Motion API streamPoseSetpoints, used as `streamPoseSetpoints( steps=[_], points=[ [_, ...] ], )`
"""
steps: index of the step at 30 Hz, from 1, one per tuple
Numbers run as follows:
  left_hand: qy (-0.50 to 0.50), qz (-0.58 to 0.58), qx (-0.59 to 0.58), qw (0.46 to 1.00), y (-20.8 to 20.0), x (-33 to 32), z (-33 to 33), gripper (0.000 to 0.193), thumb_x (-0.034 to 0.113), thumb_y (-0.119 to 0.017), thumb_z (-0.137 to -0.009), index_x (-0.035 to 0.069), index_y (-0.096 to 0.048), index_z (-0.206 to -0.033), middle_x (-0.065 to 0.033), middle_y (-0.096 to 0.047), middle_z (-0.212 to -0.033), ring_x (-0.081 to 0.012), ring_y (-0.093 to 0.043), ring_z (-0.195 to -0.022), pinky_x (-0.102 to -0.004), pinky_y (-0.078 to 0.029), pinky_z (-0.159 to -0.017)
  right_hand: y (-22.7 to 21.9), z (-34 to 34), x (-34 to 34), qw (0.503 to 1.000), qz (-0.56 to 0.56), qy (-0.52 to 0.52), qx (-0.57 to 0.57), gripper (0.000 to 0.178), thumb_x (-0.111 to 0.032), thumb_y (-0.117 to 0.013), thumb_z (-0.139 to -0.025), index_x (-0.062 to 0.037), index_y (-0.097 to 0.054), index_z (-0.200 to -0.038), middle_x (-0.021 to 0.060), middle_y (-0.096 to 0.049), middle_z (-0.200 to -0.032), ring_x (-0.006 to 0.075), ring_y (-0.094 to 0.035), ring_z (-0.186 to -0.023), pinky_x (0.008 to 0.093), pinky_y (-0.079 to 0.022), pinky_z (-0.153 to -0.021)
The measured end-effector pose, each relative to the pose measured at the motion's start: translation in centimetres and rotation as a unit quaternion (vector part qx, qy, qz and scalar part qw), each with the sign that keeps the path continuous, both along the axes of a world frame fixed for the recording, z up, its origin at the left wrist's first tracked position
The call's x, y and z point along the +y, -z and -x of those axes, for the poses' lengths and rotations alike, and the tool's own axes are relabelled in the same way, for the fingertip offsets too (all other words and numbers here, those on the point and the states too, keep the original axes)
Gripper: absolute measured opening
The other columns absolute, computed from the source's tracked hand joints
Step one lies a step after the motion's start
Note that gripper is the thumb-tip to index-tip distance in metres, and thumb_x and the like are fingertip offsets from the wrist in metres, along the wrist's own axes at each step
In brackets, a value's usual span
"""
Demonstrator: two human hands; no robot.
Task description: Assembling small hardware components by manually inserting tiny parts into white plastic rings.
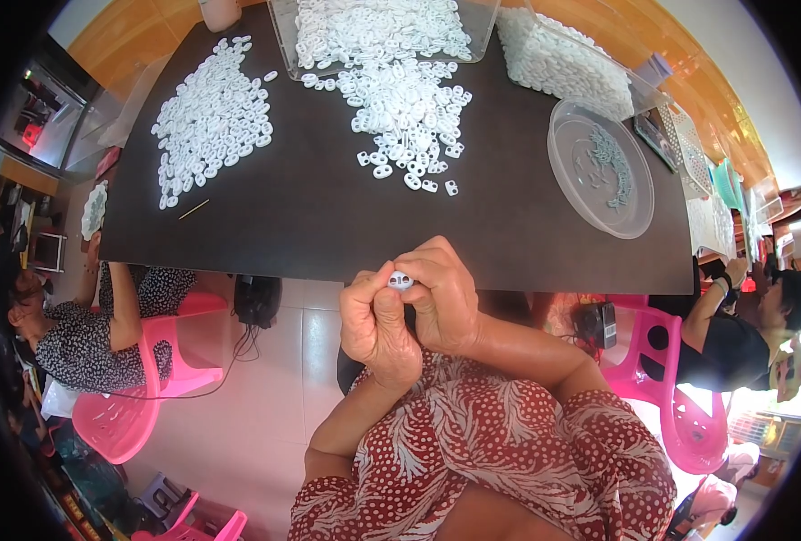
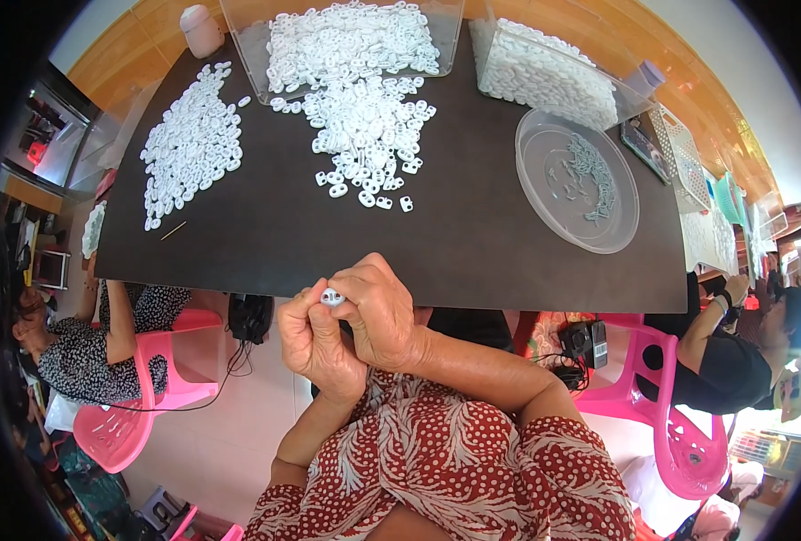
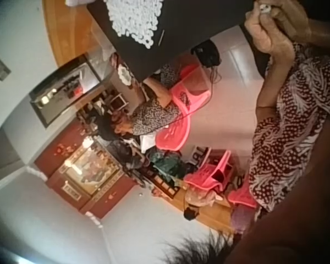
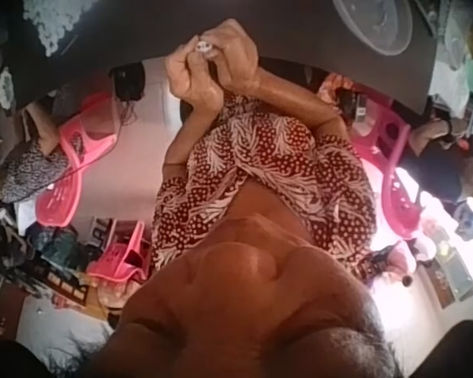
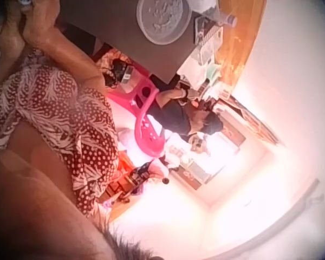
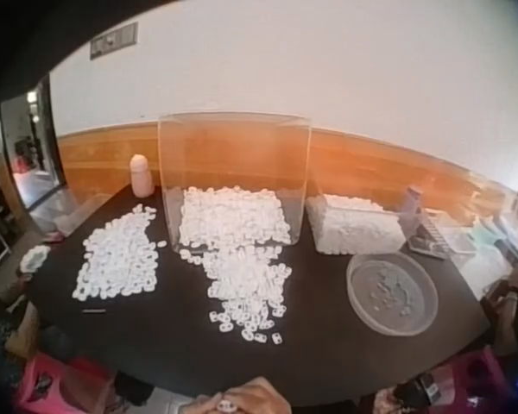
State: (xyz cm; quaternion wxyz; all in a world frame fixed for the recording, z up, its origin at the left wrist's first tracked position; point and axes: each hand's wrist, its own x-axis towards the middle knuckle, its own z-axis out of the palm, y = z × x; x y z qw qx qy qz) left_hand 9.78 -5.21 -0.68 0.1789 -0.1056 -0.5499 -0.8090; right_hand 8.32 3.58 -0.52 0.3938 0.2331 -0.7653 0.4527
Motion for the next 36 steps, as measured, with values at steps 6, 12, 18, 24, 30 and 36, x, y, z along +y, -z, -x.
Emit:
streamPoseSetpoints(
  steps=[6,12,18,24,30,36],
  points=[
    [-0.018,0.029,0.008,0.999,0.2,0.1,0.2,0.017,0.012,-0.05,-0.096,-0.002,-0.055,-0.103,-0.0032,-0.054,-0.086,-0.0081,-0.048,-0.077,-0.0223,-0.042,-0.07,0.4,0.4,-0.1,1.0,-0.003,0.016,0.016,0.02,-0.01,-0.056,-0.091,0.0045,-0.051,-0.103,0.0157,-0.058,-0.087,0.025,-0.054,-0.067,0.0325,-0.046,-0.057],
    [-0.024,0.066,-0.001,0.998,-0.1,0.3,0.2,0.017,0.013,-0.049,-0.097,-0.001,-0.057,-0.103,-0.0026,-0.055,-0.093,-0.0076,-0.051,-0.084,-0.0238,-0.045,-0.077,0.3,0.3,0.3,1.0,-0.004,0.016,0.015,0.018,-0.007,-0.056,-0.089,0.0038,-0.051,-0.103,0.0159,-0.058,-0.088,0.0258,-0.054,-0.067,0.0335,-0.046,-0.056],
    [-0.009,0.034,-0.071,0.997,0.0,0.8,0.0,0.021,0.004,-0.043,-0.096,-0.005,-0.057,-0.109,-0.0088,-0.059,-0.094,-0.0124,-0.055,-0.083,-0.0257,-0.046,-0.075,-0.2,-0.4,0.8,0.998,0.022,0.038,-0.047,0.019,0.003,-0.06,-0.081,0.0014,-0.054,-0.1,0.0137,-0.061,-0.089,0.0271,-0.056,-0.071,0.0348,-0.047,-0.061],
    [0.092,0.144,-0.095,0.981,-1.6,0.2,1.1,0.029,0.01,-0.048,-0.095,-0.003,-0.054,-0.12,-0.0067,-0.062,-0.093,-0.0083,-0.053,-0.075,-0.0215,-0.045,-0.069,-1.9,0.4,3.8,0.996,-0.018,0.09,-0.015,0.017,0.003,-0.065,-0.074,-0.0011,-0.059,-0.09,0.0105,-0.062,-0.084,0.0254,-0.056,-0.069,0.0335,-0.046,-0.06],
    [0.082,0.122,-0.026,0.989,-4.5,-1.9,2.7,0.022,0.007,-0.053,-0.091,-0.003,-0.059,-0.11,-0.0092,-0.065,-0.087,-0.0088,-0.054,-0.07,-0.0214,-0.045,-0.064,-7.4,4.6,12.7,0.959,-0.154,0.235,0.025,0.012,0.001,-0.062,-0.071,-0.0032,-0.062,-0.082,0.0125,-0.061,-0.08,0.0304,-0.056,-0.071,0.0384,-0.046,-0.062],
    [0.145,0.079,0.057,0.985,-8.0,-3.7,3.8,0.02,0.006,-0.055,-0.088,-0.004,-0.061,-0.103,-0.0135,-0.066,-0.082,-0.0141,-0.054,-0.067,-0.0254,-0.046,-0.061,-13.9,13.2,24.8,0.915,-0.132,0.381,-0.028,0.016,-0.015,-0.059,-0.08,-0.0021,-0.066,-0.088,0.0176,-0.065,-0.081,0.0336,-0.063,-0.079,0.0378,-0.048,-0.07]
  ],
)
